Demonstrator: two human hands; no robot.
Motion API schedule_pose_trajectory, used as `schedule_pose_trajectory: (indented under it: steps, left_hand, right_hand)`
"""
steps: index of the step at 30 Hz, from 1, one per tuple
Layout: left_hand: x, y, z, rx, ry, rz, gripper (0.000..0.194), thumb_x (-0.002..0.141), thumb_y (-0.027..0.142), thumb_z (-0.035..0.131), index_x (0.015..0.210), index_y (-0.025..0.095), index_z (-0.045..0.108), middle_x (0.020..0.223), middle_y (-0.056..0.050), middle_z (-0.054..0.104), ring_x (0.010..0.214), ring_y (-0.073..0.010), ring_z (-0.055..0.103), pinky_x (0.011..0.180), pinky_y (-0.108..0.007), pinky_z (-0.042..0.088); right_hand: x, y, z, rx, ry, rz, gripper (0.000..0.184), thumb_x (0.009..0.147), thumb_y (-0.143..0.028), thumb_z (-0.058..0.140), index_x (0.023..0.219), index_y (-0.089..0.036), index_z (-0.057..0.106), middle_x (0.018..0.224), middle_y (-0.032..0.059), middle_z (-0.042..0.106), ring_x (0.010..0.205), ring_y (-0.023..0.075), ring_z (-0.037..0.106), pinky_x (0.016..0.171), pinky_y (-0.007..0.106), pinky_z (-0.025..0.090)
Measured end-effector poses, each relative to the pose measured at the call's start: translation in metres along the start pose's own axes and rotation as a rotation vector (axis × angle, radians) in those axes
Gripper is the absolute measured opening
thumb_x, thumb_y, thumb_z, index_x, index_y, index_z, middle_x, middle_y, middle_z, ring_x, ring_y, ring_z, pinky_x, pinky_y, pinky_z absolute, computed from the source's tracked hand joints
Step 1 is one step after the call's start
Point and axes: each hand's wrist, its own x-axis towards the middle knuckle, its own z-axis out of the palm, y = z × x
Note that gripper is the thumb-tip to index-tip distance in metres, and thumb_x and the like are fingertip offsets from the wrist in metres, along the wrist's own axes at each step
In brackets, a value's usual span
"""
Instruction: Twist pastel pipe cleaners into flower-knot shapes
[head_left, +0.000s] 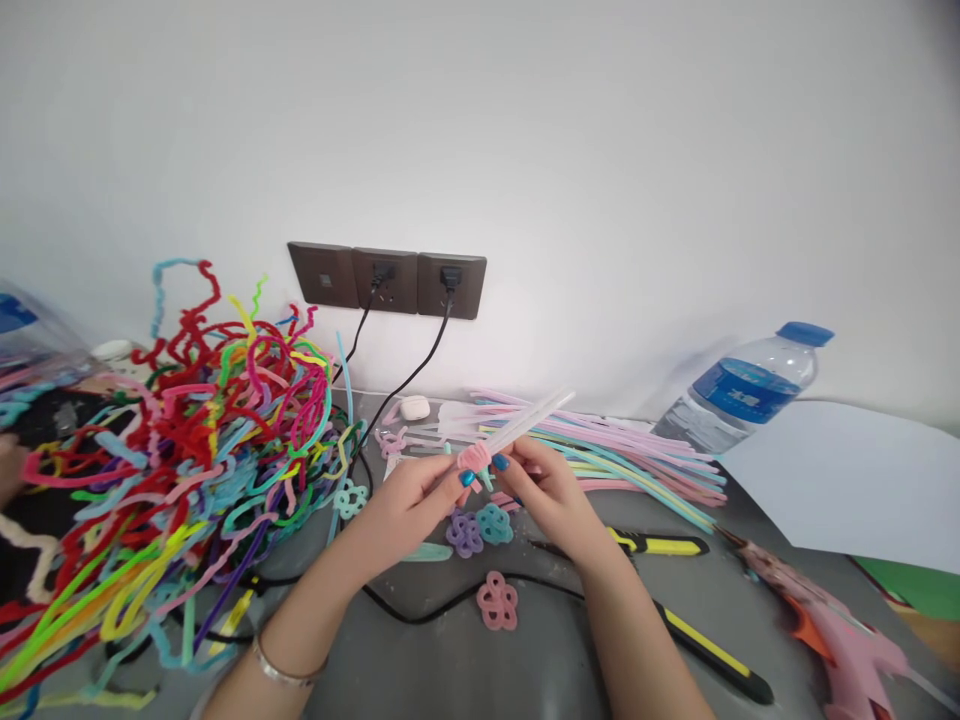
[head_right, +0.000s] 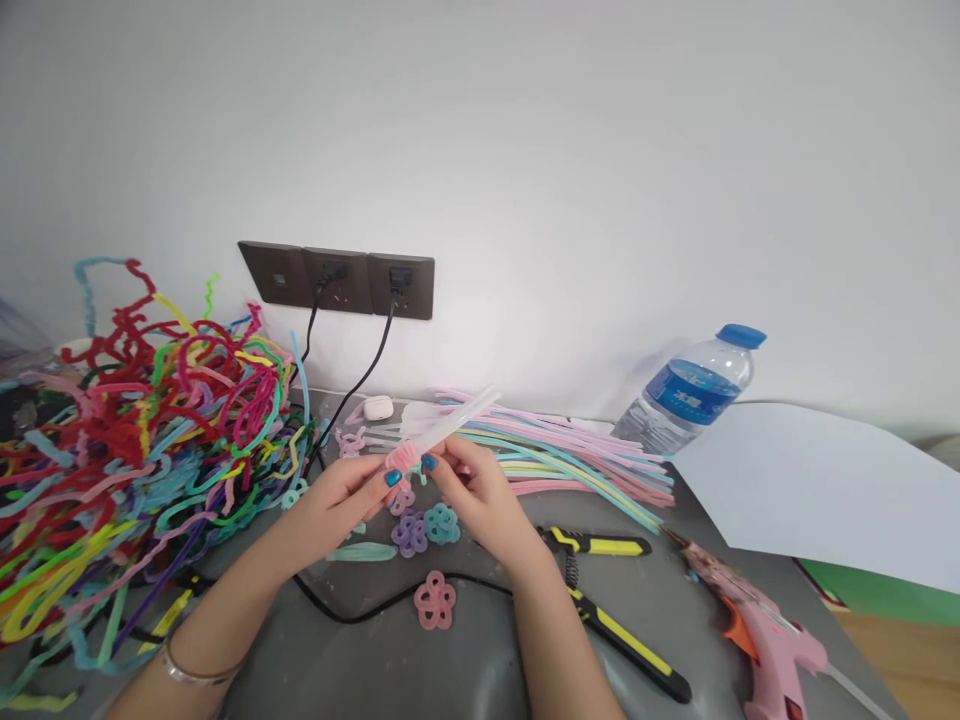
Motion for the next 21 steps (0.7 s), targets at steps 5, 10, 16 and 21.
schedule_pose_trajectory:
  steps: [5,10,16,21]
  left_hand:
    - [-0.0003,0.0009,0.0021,0.044,-0.034,-0.003,0.037,0.096,0.044,0.039,0.072,0.018,0.049,0.061,0.005,0.035,0.054,-0.0106,0.030,0.048,-0.023,0.023]
    - [0.0001,0.0001,0.0047,0.105,-0.073,0.005,0.037,0.097,0.042,0.038,0.069,0.018,0.045,0.061,0.005,0.035,0.056,-0.0107,0.032,0.050,-0.023,0.025]
    - [0.0000,-0.0004,0.0046,0.136,-0.073,0.032,0.035,0.098,0.041,0.038,0.071,0.018,0.044,0.062,0.005,0.036,0.057,-0.0104,0.032,0.052,-0.024,0.024]
    - [0.0002,-0.0011,0.0048,0.210,-0.085,0.036,0.031,0.097,0.035,0.040,0.070,0.019,0.043,0.061,0.006,0.036,0.055,-0.0100,0.033,0.052,-0.024,0.024]
  right_hand:
    - [-0.0017,-0.0012,-0.0027,0.029,-0.069,0.039,0.031,0.091,-0.045,0.055,0.080,-0.018,0.064,0.062,-0.0008,0.048,0.057,0.0138,0.041,0.052,0.025,0.034]
    - [-0.0033,0.0006,0.0027,0.064,-0.144,0.095,0.033,0.088,-0.046,0.057,0.071,-0.018,0.062,0.060,-0.0005,0.046,0.057,0.0137,0.039,0.051,0.024,0.033]
    - [-0.0023,-0.0023,0.0034,0.127,-0.189,0.074,0.028,0.091,-0.037,0.051,0.072,-0.018,0.057,0.063,-0.0016,0.043,0.057,0.0118,0.033,0.052,0.024,0.028]
    - [-0.0032,-0.0058,0.0048,0.123,-0.196,0.083,0.030,0.090,-0.036,0.055,0.068,-0.020,0.043,0.068,-0.0036,0.032,0.062,0.0120,0.029,0.054,0.024,0.026]
